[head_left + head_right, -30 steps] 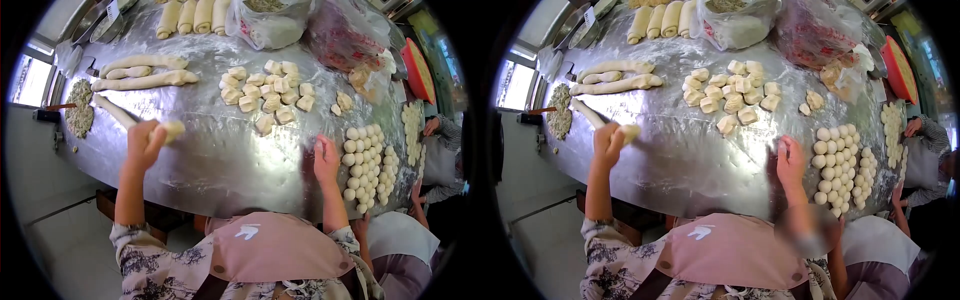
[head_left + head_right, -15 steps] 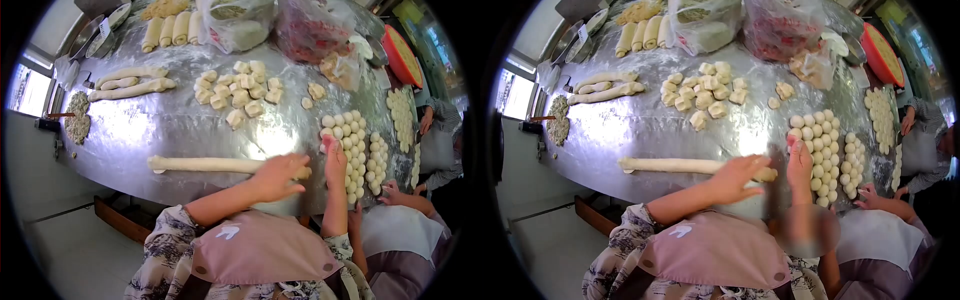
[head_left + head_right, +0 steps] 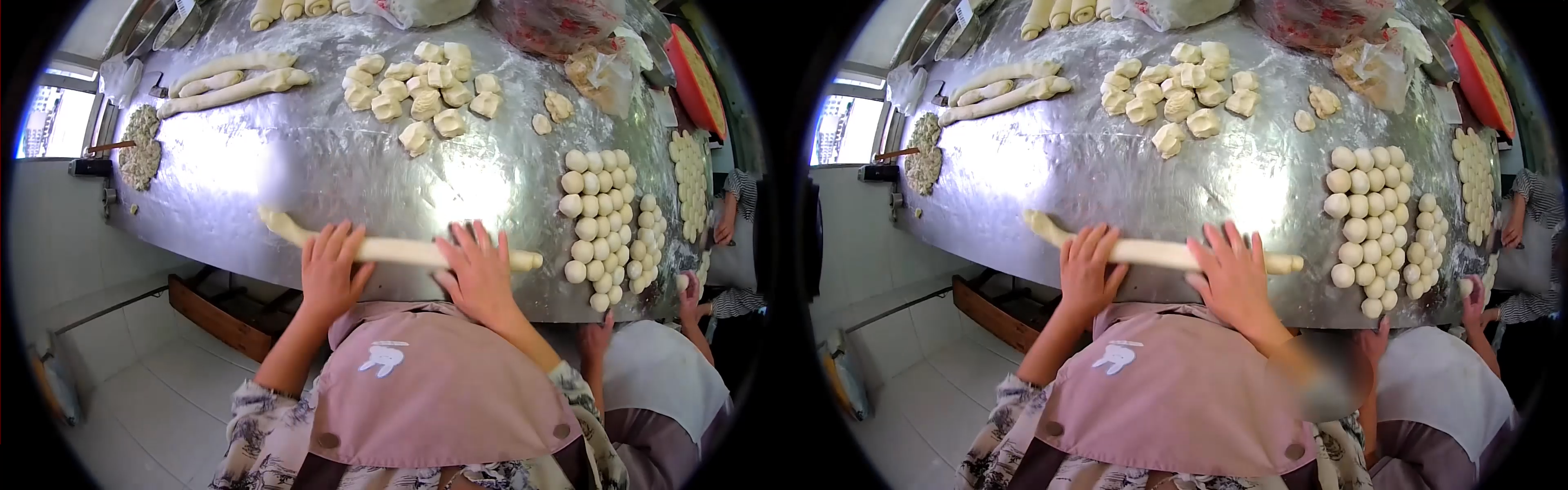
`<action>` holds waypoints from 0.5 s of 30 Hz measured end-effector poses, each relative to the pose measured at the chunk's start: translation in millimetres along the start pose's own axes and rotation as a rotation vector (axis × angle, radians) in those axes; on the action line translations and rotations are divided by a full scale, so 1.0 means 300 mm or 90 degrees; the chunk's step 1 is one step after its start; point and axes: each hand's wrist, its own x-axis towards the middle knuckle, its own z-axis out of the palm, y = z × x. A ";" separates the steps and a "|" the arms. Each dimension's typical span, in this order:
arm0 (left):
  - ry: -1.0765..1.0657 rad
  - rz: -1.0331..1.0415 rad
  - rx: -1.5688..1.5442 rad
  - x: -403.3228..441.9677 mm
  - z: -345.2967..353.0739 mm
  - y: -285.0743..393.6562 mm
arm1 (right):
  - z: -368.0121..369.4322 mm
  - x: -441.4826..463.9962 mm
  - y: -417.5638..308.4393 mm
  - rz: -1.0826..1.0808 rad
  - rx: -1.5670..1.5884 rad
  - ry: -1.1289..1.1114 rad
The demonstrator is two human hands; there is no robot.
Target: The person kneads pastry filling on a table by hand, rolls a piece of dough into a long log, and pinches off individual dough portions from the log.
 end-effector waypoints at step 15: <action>0.118 -0.111 0.071 0.149 -0.036 -0.205 | -0.047 0.062 0.137 0.196 -0.121 0.015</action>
